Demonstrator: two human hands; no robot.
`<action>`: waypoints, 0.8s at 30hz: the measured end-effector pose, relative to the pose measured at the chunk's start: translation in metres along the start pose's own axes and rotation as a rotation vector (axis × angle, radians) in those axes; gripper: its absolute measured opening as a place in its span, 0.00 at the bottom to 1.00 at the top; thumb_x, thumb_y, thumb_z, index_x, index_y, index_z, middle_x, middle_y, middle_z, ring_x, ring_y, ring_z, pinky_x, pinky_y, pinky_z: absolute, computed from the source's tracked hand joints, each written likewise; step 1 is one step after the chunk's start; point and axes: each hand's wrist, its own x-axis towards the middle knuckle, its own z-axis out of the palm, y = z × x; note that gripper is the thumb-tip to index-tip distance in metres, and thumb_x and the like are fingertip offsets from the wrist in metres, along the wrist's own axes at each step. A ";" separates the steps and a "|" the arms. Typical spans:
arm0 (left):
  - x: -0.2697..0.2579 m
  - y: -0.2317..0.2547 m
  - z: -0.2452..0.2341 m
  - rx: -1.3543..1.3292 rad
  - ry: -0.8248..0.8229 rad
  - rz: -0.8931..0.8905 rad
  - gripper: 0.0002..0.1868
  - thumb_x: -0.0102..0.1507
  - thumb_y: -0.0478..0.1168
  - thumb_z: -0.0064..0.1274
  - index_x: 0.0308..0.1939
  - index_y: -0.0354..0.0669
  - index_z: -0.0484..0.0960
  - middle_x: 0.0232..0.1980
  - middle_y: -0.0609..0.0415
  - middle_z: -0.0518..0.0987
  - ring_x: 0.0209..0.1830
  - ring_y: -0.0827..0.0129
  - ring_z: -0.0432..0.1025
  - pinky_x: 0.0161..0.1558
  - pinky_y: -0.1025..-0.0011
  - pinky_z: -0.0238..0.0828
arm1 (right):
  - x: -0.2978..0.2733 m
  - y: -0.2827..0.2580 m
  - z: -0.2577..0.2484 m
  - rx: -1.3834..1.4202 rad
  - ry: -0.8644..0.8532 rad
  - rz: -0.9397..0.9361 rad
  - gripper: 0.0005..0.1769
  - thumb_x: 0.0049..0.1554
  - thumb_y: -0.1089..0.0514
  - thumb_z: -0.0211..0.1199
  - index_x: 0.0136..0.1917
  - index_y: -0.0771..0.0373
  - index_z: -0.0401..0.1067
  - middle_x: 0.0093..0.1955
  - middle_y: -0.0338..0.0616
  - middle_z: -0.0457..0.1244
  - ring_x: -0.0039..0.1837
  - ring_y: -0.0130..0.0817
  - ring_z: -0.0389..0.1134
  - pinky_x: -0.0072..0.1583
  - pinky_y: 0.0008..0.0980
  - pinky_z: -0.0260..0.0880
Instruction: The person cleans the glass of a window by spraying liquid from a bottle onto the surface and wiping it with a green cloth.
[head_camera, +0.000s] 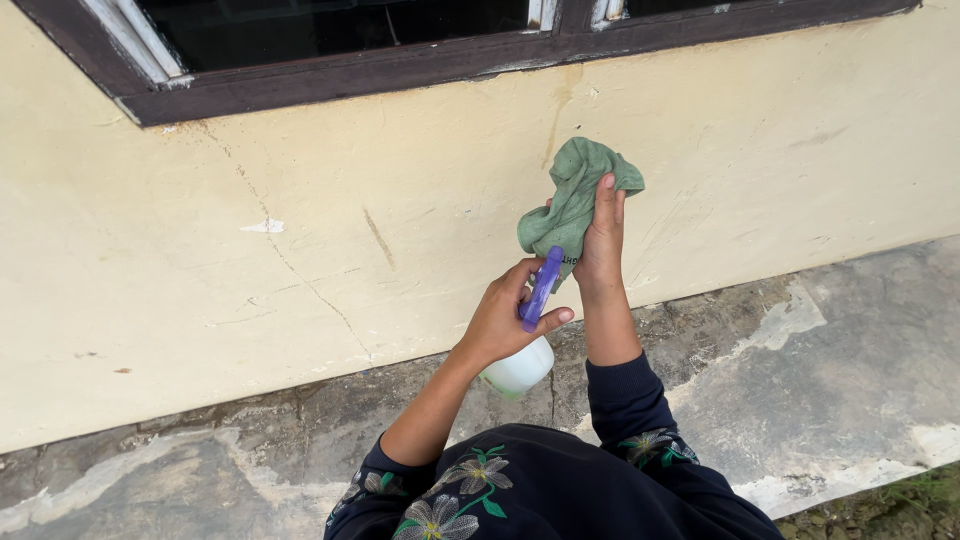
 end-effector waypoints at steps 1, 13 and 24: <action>0.001 -0.002 0.001 -0.012 0.015 0.029 0.32 0.46 0.55 0.59 0.45 0.38 0.68 0.20 0.58 0.67 0.15 0.76 0.61 0.20 0.76 0.57 | 0.000 0.000 0.000 -0.004 0.003 0.000 0.28 0.54 0.39 0.47 0.56 0.63 0.54 0.48 0.47 0.59 0.41 0.34 0.65 0.43 0.34 0.71; 0.034 -0.008 0.023 0.047 -0.057 0.027 0.31 0.45 0.53 0.60 0.44 0.40 0.68 0.21 0.55 0.68 0.17 0.72 0.62 0.23 0.74 0.58 | 0.009 -0.003 -0.022 0.028 0.042 0.064 0.26 0.54 0.42 0.46 0.58 0.60 0.54 0.48 0.44 0.59 0.44 0.31 0.65 0.45 0.33 0.69; 0.142 -0.028 0.095 -0.305 -0.104 -0.070 0.30 0.52 0.40 0.56 0.52 0.42 0.56 0.31 0.58 0.63 0.26 0.76 0.58 0.30 0.76 0.57 | 0.157 -0.033 -0.110 -0.137 0.059 0.012 0.24 0.52 0.57 0.55 0.59 0.63 0.55 0.56 0.43 0.56 0.56 0.28 0.59 0.55 0.28 0.62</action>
